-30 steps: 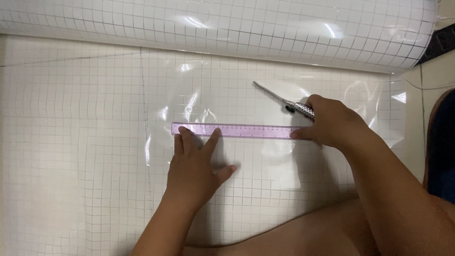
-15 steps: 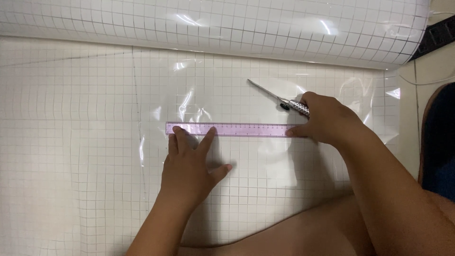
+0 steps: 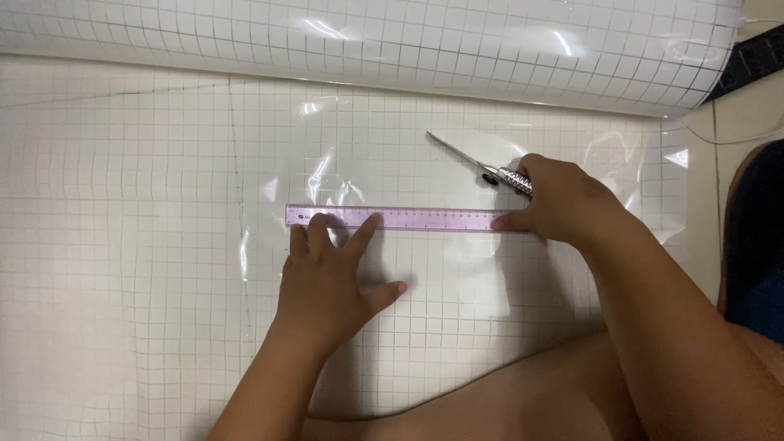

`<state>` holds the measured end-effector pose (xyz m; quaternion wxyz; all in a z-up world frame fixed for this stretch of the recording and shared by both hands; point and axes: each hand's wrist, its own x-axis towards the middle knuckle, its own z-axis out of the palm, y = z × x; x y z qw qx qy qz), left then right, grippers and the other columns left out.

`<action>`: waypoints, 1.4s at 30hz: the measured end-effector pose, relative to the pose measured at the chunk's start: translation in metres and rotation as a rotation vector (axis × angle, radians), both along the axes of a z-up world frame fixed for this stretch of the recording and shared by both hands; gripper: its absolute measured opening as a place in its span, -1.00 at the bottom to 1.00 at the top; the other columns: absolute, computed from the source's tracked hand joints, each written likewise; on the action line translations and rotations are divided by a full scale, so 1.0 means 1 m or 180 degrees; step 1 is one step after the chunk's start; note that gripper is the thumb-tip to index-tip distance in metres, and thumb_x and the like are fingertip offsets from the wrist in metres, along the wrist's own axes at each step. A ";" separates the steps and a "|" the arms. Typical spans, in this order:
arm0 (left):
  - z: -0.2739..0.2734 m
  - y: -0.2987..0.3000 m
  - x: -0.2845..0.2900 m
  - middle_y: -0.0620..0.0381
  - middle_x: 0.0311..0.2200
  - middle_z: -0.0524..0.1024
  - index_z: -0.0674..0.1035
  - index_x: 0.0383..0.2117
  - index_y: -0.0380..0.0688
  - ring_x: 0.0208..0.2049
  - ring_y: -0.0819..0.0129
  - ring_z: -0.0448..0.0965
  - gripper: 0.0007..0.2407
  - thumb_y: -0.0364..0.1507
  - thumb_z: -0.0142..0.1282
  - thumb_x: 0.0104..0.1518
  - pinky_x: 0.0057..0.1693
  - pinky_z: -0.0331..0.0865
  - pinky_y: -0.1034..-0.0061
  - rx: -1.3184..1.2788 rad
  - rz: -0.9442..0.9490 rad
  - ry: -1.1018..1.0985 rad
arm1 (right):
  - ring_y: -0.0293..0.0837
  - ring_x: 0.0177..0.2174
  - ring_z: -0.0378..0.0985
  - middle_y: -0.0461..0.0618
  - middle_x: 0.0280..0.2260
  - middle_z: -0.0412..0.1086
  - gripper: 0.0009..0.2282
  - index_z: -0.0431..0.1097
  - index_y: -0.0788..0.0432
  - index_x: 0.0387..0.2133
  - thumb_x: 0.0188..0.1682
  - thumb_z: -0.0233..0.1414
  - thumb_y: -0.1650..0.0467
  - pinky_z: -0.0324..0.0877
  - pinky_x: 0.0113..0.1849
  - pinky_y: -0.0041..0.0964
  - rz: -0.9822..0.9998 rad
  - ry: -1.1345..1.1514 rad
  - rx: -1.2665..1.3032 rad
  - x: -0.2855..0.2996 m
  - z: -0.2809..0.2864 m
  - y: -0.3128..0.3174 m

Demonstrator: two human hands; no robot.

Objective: The person cuts a piece of clear protective film on the floor using a ruler and a utility knife.

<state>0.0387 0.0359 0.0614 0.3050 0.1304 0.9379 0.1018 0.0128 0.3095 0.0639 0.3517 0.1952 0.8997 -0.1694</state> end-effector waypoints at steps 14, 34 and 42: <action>0.005 0.005 0.005 -0.32 0.22 0.21 0.34 0.34 0.27 0.29 -0.45 0.18 -0.28 0.15 0.14 0.00 0.20 0.35 -0.09 -0.0231 -0.0469 0.0144 | 0.12 -0.28 0.62 0.25 -0.24 0.49 -0.55 0.40 0.26 -0.05 -0.18 0.35 0.34 0.44 -0.31 -0.13 0.0027 -0.0030 0.0045 -0.001 0.008 -0.005; -0.009 0.007 0.010 -0.26 0.22 0.24 0.30 0.35 0.46 0.26 -0.50 0.22 -0.28 0.21 0.10 -0.04 0.19 0.40 0.01 -0.0521 -0.0701 0.0449 | 0.15 -0.24 0.63 0.29 -0.17 0.48 -0.47 0.35 0.28 0.04 -0.18 0.35 0.35 0.48 -0.29 -0.12 0.0029 -0.0128 -0.0007 -0.002 0.012 -0.007; -0.009 0.008 0.011 -0.25 0.24 0.22 0.29 0.35 0.46 0.28 -0.49 0.20 -0.27 0.18 0.14 -0.04 0.21 0.37 0.00 -0.0538 -0.0623 0.0387 | 0.14 -0.25 0.63 0.28 -0.18 0.48 -0.53 0.38 0.27 -0.02 -0.18 0.34 0.36 0.48 -0.30 -0.14 0.0021 -0.0106 0.0042 -0.003 0.010 -0.005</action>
